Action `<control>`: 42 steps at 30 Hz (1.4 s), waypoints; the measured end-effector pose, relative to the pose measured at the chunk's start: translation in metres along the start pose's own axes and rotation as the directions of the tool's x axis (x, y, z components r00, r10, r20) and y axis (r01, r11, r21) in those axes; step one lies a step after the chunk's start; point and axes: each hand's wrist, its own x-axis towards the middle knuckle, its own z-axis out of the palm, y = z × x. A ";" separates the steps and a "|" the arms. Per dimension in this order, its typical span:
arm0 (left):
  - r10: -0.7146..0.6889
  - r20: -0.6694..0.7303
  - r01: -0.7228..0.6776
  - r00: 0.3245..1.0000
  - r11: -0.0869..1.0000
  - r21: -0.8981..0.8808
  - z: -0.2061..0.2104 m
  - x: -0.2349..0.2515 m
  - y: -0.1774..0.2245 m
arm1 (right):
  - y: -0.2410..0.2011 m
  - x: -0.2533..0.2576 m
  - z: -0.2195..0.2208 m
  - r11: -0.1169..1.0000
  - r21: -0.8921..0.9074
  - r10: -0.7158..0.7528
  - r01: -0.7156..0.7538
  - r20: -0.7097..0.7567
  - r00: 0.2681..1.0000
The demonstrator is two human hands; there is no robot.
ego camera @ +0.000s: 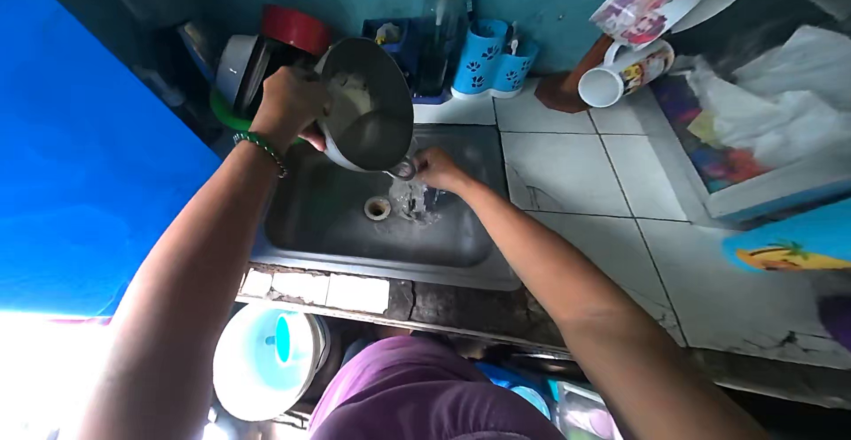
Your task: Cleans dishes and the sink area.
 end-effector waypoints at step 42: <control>0.295 0.343 -0.100 0.892 0.868 -0.487 0.168 0.001 -0.096 | -0.069 -0.035 -0.073 0.920 -0.090 -0.391 0.381 -0.260 0.883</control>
